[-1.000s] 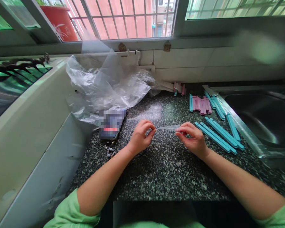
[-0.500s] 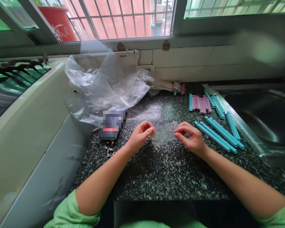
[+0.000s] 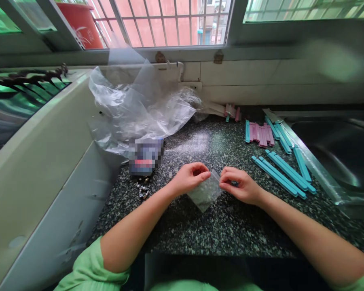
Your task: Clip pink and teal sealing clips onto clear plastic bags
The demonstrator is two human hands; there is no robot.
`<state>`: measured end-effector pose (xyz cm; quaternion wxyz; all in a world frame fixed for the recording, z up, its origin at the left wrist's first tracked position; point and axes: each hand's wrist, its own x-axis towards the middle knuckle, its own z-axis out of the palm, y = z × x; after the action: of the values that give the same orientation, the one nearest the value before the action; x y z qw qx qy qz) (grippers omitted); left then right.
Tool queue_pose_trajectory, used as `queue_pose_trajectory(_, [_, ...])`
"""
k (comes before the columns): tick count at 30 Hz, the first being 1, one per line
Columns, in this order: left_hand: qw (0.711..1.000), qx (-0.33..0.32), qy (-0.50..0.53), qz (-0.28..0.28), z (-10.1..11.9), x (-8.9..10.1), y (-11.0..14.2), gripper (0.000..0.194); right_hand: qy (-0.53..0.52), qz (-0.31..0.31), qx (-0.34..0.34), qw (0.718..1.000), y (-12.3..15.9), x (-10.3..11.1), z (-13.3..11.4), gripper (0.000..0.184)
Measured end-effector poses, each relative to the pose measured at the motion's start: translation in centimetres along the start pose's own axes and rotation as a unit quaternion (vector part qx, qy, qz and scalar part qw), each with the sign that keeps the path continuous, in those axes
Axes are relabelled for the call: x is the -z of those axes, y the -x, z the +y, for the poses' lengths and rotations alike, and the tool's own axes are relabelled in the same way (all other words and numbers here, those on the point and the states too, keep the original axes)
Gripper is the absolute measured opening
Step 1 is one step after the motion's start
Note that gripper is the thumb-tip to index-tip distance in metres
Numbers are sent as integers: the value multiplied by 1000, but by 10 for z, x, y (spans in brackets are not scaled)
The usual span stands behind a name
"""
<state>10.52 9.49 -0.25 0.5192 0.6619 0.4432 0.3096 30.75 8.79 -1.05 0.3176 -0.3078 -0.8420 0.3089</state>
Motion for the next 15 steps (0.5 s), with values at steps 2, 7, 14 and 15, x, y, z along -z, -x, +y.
queue_pose_trajectory(2, [1000,12,17,0,-1,-2,0,20,3,-7,2,1000,0,-2,-1,16])
queue_pose_trajectory(7, [999,4,45,14,-3,-4,-1,18,2,-13,-2,1000,1,-2,-2,15])
queue_pose_trajectory(14, [994,-15,76,80,-5,-2,-3,19,-16,1,-49,999,-1,1,0,18])
queue_pose_trajectory(15, [993,-13,80,81,-5,-2,-3,19,-22,7,-60,998,-1,1,0,18])
